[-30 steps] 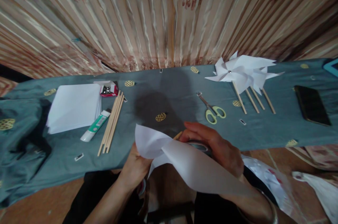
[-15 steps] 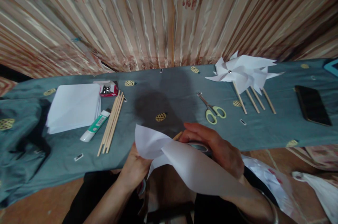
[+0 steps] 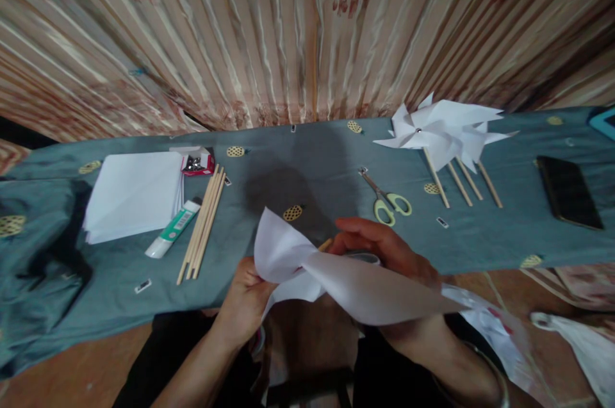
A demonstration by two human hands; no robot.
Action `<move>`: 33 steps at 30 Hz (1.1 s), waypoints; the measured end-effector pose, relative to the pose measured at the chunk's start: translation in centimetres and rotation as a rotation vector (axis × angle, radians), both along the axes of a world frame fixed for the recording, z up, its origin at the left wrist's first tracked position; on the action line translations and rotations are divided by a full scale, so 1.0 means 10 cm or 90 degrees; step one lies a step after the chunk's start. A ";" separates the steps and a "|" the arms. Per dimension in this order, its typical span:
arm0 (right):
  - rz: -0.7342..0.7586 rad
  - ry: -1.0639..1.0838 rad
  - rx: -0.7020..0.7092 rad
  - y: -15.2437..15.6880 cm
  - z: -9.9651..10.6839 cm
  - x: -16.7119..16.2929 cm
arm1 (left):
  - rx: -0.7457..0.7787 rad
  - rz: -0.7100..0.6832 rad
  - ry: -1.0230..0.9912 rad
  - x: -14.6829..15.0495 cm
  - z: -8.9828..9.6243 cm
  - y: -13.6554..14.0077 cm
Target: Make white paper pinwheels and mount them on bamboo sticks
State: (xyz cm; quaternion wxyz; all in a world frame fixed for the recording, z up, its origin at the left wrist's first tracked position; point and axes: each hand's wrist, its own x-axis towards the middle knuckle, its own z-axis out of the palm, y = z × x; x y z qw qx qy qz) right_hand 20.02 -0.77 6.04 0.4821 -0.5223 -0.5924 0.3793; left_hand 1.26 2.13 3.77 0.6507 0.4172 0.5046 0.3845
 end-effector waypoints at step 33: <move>-0.026 0.277 -0.286 0.28 -0.54 -0.22 | -0.040 0.071 -0.017 0.06 -0.38 -0.35</move>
